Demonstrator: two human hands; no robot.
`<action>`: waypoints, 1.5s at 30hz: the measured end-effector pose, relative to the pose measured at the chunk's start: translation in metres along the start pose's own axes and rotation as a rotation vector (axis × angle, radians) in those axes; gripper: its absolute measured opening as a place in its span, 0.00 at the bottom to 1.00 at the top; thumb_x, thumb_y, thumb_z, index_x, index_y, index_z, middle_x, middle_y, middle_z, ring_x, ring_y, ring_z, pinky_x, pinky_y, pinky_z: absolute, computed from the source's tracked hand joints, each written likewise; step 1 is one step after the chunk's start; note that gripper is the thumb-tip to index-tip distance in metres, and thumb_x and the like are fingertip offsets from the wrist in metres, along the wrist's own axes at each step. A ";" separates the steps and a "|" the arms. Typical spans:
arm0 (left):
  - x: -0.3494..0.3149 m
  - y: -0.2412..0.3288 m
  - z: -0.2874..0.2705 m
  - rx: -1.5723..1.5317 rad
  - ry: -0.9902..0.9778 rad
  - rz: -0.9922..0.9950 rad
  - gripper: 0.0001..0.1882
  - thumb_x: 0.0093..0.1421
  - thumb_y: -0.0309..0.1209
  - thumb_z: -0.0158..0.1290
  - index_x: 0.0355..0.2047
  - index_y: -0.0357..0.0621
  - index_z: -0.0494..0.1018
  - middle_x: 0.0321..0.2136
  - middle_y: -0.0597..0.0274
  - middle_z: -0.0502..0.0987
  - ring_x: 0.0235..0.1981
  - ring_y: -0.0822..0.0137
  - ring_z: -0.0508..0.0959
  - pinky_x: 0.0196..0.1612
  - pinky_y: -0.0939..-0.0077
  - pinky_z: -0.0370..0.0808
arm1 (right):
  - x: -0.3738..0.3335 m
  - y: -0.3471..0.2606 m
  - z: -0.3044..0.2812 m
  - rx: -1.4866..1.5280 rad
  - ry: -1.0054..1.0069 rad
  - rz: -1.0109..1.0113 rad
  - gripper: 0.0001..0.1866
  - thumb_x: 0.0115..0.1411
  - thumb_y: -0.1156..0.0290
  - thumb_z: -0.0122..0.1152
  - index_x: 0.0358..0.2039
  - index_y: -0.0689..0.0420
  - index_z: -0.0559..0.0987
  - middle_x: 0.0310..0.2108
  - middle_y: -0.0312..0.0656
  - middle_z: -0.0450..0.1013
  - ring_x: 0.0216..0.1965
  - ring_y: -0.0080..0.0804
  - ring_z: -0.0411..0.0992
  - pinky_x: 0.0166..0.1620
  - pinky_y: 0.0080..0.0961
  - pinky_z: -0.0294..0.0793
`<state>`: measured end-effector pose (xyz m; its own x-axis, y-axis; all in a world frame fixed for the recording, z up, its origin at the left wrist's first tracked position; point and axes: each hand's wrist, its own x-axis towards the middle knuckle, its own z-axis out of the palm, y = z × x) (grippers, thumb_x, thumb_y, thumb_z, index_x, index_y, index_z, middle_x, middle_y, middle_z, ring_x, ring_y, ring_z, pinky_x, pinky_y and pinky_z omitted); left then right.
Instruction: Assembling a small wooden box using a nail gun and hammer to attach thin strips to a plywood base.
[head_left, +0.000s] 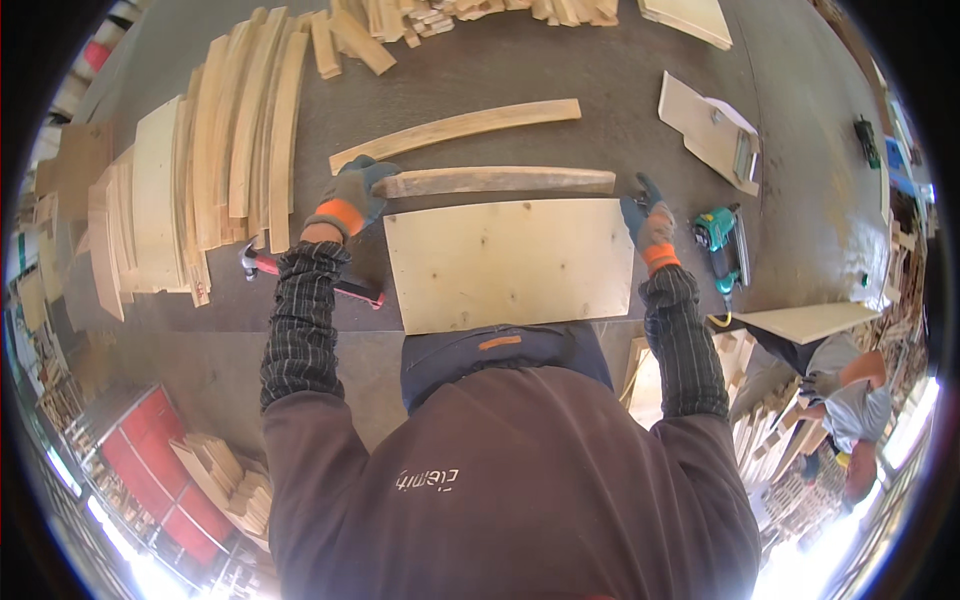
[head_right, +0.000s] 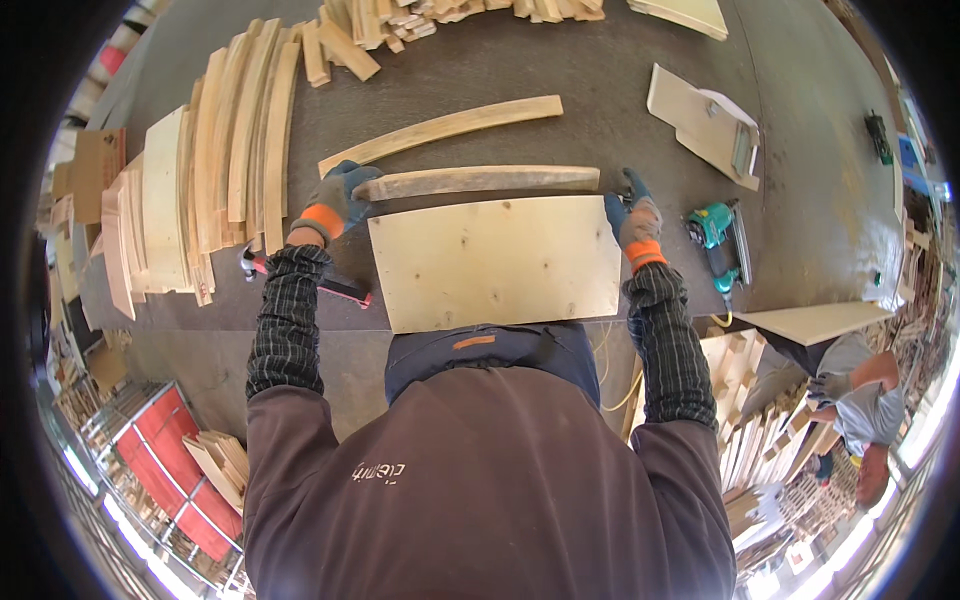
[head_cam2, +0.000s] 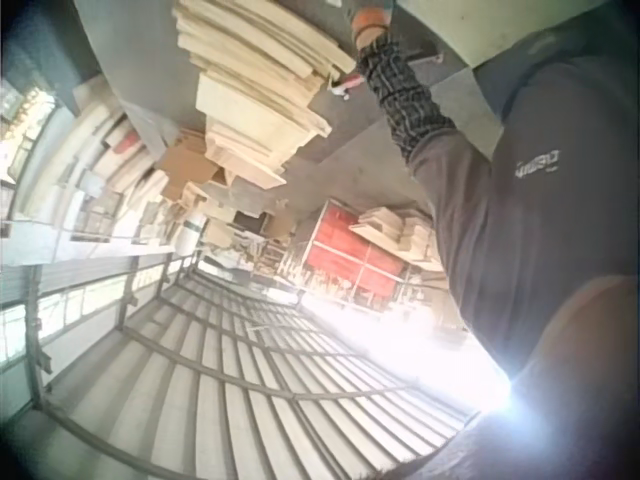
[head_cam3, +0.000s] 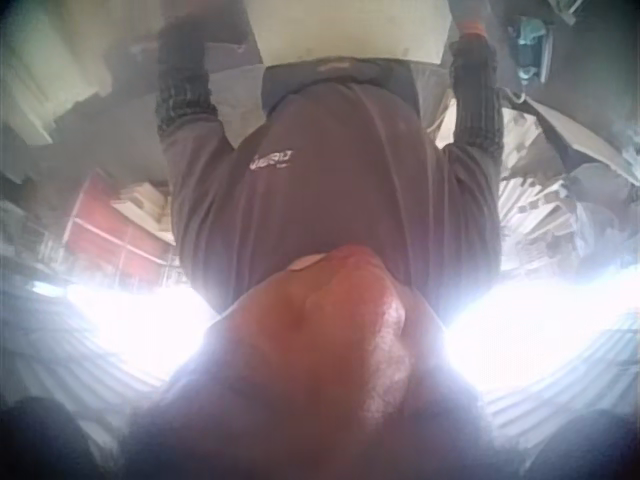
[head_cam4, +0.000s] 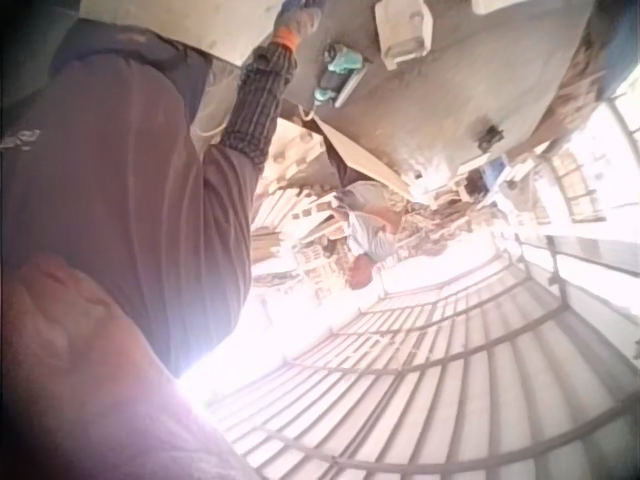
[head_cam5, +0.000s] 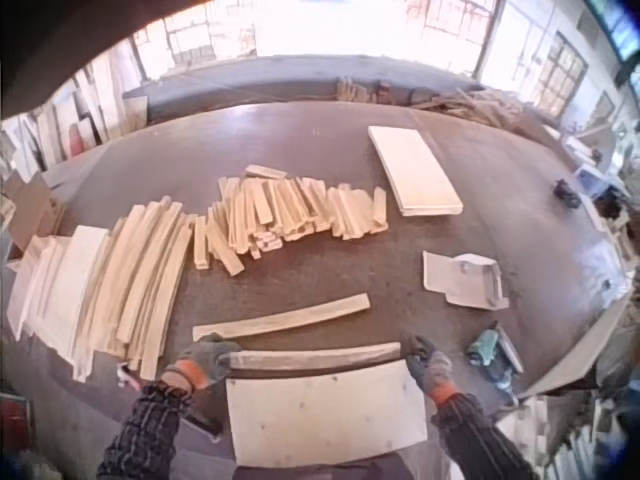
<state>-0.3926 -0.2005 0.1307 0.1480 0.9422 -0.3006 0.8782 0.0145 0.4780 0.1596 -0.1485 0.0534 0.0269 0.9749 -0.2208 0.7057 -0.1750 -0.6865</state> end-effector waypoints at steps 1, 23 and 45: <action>0.002 0.007 -0.001 0.025 -0.033 -0.040 0.26 0.54 0.23 0.63 0.55 0.55 0.80 0.51 0.53 0.79 0.50 0.43 0.81 0.53 0.56 0.80 | 0.000 -0.010 -0.002 0.011 -0.048 0.061 0.33 0.62 0.67 0.68 0.67 0.57 0.72 0.54 0.53 0.80 0.52 0.42 0.79 0.55 0.35 0.78; -0.030 0.001 0.069 -0.195 0.260 0.010 0.20 0.59 0.19 0.54 0.52 0.45 0.81 0.51 0.46 0.81 0.52 0.42 0.80 0.54 0.56 0.79 | 0.007 -0.012 0.000 -0.210 -0.100 -0.174 0.25 0.67 0.69 0.62 0.64 0.54 0.75 0.56 0.53 0.77 0.56 0.47 0.76 0.59 0.38 0.75; -0.060 0.006 0.081 -0.475 0.548 -0.131 0.16 0.61 0.23 0.55 0.48 0.41 0.83 0.47 0.47 0.83 0.49 0.51 0.83 0.55 0.65 0.78 | -0.007 0.006 0.003 -0.051 -0.012 -0.295 0.23 0.66 0.75 0.59 0.61 0.55 0.76 0.56 0.51 0.77 0.58 0.48 0.75 0.61 0.38 0.73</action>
<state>-0.3595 -0.2837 0.0849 -0.3026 0.9530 0.0160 0.5631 0.1652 0.8097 0.1621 -0.1569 0.0487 -0.1925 0.9810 -0.0253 0.7168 0.1230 -0.6864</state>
